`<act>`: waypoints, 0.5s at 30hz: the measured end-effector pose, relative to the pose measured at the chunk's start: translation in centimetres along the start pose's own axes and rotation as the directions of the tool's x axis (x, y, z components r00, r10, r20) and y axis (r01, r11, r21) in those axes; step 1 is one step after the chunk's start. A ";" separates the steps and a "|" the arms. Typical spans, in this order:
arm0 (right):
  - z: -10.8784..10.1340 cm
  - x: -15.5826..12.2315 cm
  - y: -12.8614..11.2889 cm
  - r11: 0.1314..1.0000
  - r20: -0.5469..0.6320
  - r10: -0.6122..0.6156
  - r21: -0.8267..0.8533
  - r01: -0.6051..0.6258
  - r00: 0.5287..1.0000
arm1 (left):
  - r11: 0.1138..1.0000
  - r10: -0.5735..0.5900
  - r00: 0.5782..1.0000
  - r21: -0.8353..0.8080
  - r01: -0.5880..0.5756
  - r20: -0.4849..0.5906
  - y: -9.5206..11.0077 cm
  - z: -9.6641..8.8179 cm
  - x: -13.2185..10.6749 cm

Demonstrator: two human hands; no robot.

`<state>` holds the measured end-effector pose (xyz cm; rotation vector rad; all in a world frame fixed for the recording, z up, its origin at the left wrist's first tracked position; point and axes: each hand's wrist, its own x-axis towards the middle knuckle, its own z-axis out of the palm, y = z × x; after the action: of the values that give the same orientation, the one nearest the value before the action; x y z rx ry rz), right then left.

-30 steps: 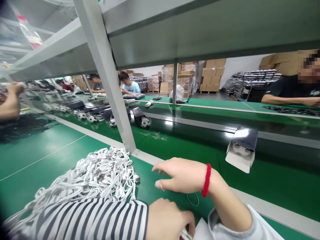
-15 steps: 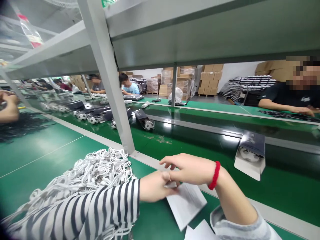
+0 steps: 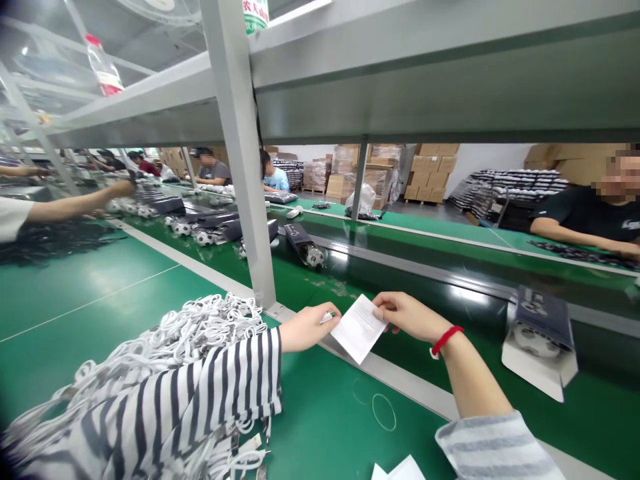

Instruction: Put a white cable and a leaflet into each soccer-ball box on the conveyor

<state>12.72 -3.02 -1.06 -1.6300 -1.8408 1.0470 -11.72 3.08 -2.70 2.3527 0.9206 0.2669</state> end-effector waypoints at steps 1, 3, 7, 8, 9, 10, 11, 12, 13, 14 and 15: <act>-0.1 0.1 0.6 1.000 -0.029 0.023 0.004 -0.023 0.999 | 0.999 0.018 0.994 0.046 -0.023 0.105 0.2 -0.4 -0.1; -0.1 0.4 2.2 0.995 -0.072 0.092 0.045 -0.089 0.993 | 0.983 0.117 0.899 0.080 -0.166 0.421 0.7 -0.9 -0.8; 0.2 1.0 6.1 0.955 -0.026 0.233 0.193 -0.224 0.972 | 0.923 0.263 0.705 0.041 -0.383 0.659 1.9 0.5 -3.5; 0.3 1.2 6.8 0.948 -0.011 0.252 0.205 -0.245 0.968 | 0.920 0.260 0.735 0.071 -0.386 0.626 2.1 1.2 -4.3; 0.4 1.3 7.4 0.944 -0.002 0.266 0.203 -0.260 0.964 | 0.918 0.257 0.767 0.101 -0.384 0.588 2.2 2.1 -5.1; 0.5 1.3 7.9 0.942 0.001 0.277 0.197 -0.271 0.961 | 0.916 0.257 0.786 0.118 -0.384 0.562 2.3 2.9 -5.8; 0.6 1.3 8.2 0.940 0.002 0.286 0.191 -0.281 0.958 | 0.913 0.258 0.795 0.130 -0.387 0.549 2.4 3.6 -6.4; 0.6 1.3 8.4 0.938 0.000 0.295 0.189 -0.290 0.955 | 0.909 0.261 0.806 0.145 -0.390 0.531 2.5 4.3 -6.9; 0.5 1.2 8.5 0.935 0.002 0.304 0.189 -0.299 0.953 | 0.905 0.265 0.818 0.161 -0.394 0.510 2.5 4.8 -7.4; 0.5 1.2 8.5 0.932 0.006 0.314 0.190 -0.309 0.949 | 0.900 0.269 0.832 0.182 -0.396 0.485 2.6 5.2 -7.7; 0.4 1.1 8.5 0.928 0.012 0.324 0.189 -0.320 0.946 | 0.895 0.272 0.846 0.203 -0.397 0.458 2.7 5.5 -8.0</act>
<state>17.49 -2.00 -8.15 -1.8557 -1.4378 1.2934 -14.06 -6.38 -5.34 2.6883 0.3458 -0.2569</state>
